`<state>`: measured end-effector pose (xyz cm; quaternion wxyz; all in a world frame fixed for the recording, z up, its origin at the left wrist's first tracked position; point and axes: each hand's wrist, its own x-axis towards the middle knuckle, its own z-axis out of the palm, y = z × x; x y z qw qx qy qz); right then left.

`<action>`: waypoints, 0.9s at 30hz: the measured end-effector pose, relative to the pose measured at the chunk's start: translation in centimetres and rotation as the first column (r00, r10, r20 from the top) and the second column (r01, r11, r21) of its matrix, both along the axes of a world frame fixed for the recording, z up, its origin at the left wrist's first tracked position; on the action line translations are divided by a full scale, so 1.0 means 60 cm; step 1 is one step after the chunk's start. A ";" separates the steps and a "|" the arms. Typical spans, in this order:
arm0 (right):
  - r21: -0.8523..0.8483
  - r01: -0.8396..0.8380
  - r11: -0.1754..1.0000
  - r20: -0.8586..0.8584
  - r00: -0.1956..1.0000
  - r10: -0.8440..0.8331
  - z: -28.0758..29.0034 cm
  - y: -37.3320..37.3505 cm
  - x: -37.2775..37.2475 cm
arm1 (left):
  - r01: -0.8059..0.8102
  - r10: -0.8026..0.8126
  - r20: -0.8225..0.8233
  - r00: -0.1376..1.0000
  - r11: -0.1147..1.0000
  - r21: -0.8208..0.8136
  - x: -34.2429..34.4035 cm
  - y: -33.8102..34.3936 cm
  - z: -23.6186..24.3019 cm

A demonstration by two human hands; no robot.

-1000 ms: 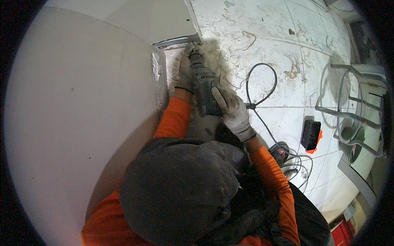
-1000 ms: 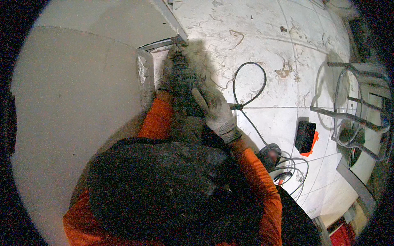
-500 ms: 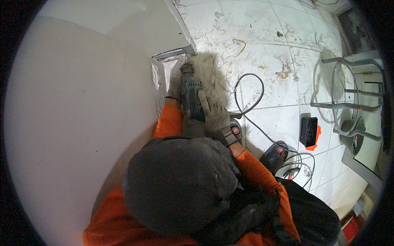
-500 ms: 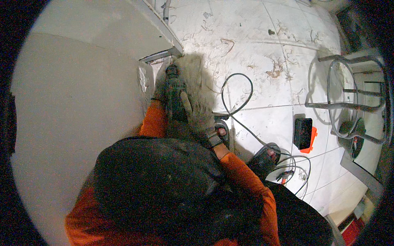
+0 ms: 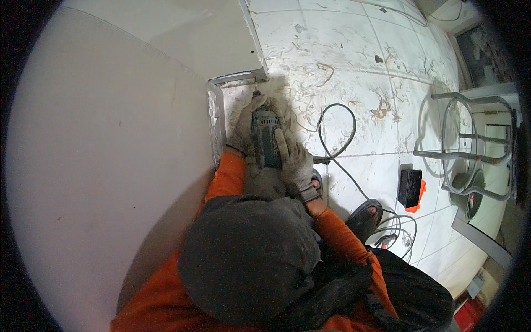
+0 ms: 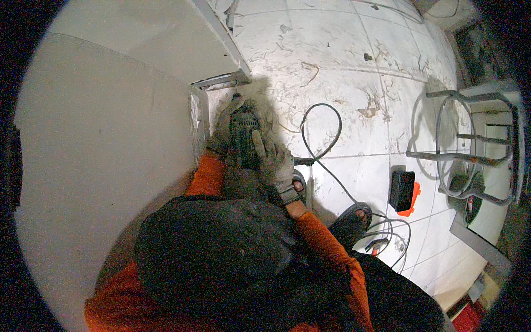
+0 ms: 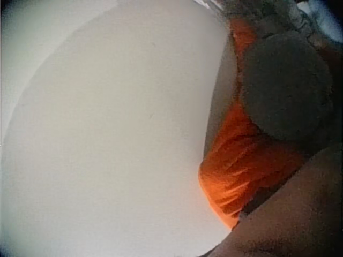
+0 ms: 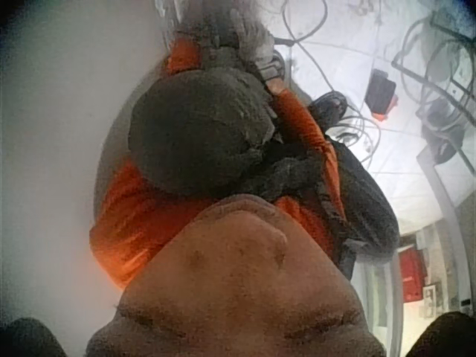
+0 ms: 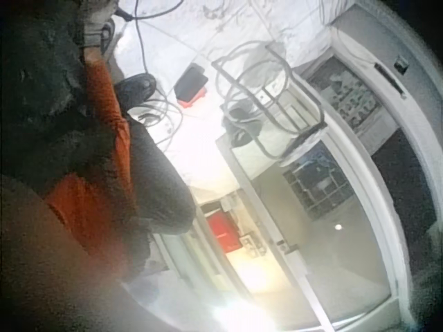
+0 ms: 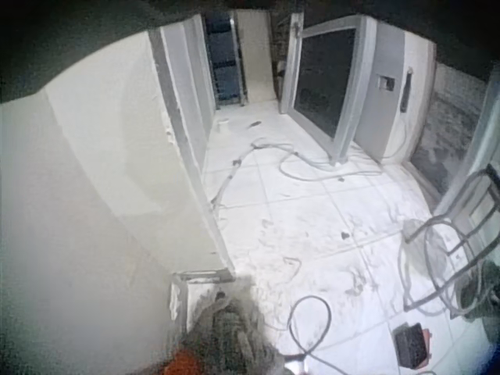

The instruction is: The person uses a power drill to bore a hole into the wall near a door frame, then switches to a smaller drill bit to continue the work.

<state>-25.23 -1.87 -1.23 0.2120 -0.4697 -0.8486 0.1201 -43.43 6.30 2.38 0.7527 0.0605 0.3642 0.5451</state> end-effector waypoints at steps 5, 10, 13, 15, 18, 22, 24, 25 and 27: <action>-0.007 0.007 1.000 -0.031 0.999 -0.007 -0.015 -0.004 -0.006 | -0.021 0.033 -0.095 0.995 0.993 0.117 -0.008 0.000 0.006; -0.040 -0.037 0.999 -0.063 0.997 0.034 -0.021 -0.001 -0.010 | -0.126 0.128 0.151 0.980 0.992 -0.028 -0.040 0.017 -0.068; -0.118 -0.021 0.993 0.006 1.000 0.021 -0.029 -0.004 -0.004 | -0.008 0.011 0.061 0.998 0.999 -0.052 -0.021 0.010 -0.041; -0.207 0.000 0.978 0.058 0.998 0.012 -0.021 -0.007 -0.008 | 0.007 -0.016 0.103 0.995 0.996 0.087 -0.015 0.007 -0.020; -0.159 0.024 0.987 0.051 0.999 -0.016 -0.019 -0.010 -0.009 | -0.029 0.027 0.066 0.997 0.999 0.044 -0.014 0.009 -0.019; -0.062 0.049 0.997 -0.005 0.999 -0.049 -0.018 -0.014 -0.014 | -0.083 0.083 -0.003 0.997 0.996 -0.027 -0.020 0.010 -0.028; -0.084 0.041 0.996 -0.007 0.999 -0.042 -0.016 -0.012 -0.017 | -0.036 0.039 -0.205 0.978 0.999 0.021 -0.026 0.012 -0.040; -0.046 0.042 0.998 -0.050 0.998 -0.044 -0.020 -0.011 -0.019 | -0.038 0.040 -0.207 0.977 0.999 0.017 -0.029 0.010 -0.045; -0.009 0.051 0.999 -0.088 0.995 -0.052 -0.034 -0.010 -0.012 | -0.034 0.036 -0.196 0.980 0.999 0.012 -0.023 0.011 -0.044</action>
